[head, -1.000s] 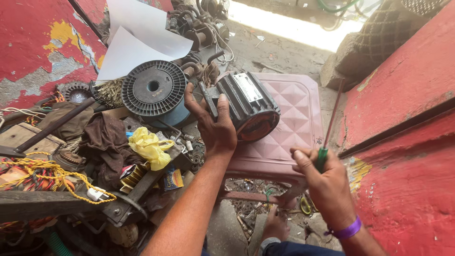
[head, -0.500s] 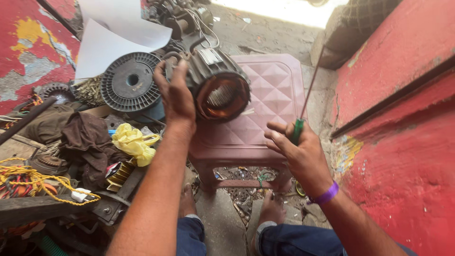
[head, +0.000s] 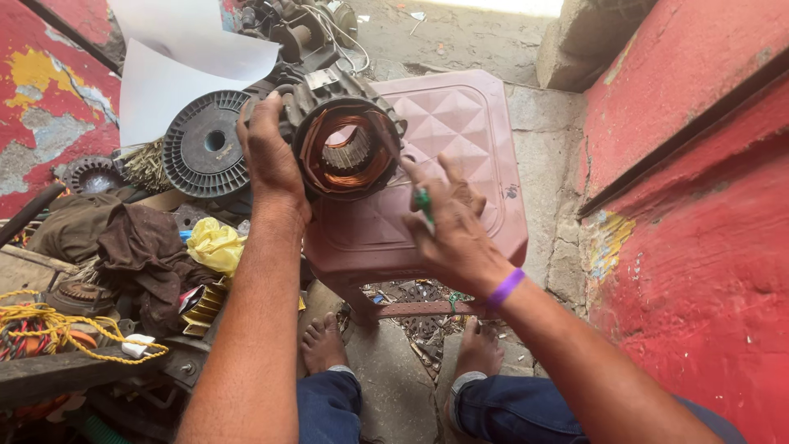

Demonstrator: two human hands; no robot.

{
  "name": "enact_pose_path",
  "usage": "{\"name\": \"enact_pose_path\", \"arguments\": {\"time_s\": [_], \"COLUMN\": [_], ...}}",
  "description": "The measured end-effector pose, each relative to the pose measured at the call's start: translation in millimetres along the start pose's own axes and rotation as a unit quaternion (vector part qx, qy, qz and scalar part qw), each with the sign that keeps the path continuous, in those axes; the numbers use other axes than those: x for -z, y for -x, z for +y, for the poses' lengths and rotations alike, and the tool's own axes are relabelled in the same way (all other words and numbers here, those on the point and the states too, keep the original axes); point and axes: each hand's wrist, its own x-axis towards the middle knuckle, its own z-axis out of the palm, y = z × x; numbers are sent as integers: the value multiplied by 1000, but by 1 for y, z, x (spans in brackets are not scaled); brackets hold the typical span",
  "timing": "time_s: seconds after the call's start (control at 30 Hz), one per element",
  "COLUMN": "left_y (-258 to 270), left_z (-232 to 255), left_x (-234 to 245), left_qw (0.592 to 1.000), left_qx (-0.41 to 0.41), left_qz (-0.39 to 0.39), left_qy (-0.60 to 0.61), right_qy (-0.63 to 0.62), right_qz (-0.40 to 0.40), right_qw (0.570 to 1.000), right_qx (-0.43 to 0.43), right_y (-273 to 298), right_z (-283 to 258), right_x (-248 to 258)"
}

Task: The person is repairing an electric motor by hand, manipulating copper wires and adjusting internal components. They use a screwdriver to tighten or adjust parts within the motor housing.

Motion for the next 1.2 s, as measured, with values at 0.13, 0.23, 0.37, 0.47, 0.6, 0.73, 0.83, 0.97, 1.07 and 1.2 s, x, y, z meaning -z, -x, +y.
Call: {"name": "enact_pose_path", "arguments": {"time_s": [0.13, 0.23, 0.37, 0.47, 0.6, 0.73, 0.83, 0.97, 1.07, 1.2], "left_y": [3, 8, 20, 38, 60, 81, 90, 119, 143, 185], "left_z": [-3, -7, -16, -31, -40, -42, -37, -27, -21, -25], "left_x": [-2, -3, -7, -7, -13, -15, -16, -9, -6, -27], "left_qw": [1000, 999, 995, 978, 967, 949, 947, 933, 915, 883], "left_qx": [-10, -26, -70, -156, -211, -266, -254, -196, -195, -231], "left_qz": [3, 44, 64, 91, 63, 31, 21, -2, -1, 10], "left_qy": [24, 19, -5, -106, -126, -164, -197, -300, -353, -409], "right_qy": [41, 48, -40, -114, -270, -115, -274, -455, -555, -599], "right_qz": [80, 51, -8, -1, 9, -4, 46, 109, 121, 139], "right_qw": [993, 998, 989, 971, 905, 934, 897, 809, 760, 731], "right_qx": [79, 8, -140, -212, -330, -339, -344, -356, -315, -296], "right_y": [2, 2, 2, 5, 9, 20, 27, 26, 23, 19], "right_z": [-9, -15, -28, -42, -45, -33, -18, 6, 20, 27], "right_x": [-6, -5, 8, 18, 34, 43, 41, 44, 43, 37]}}
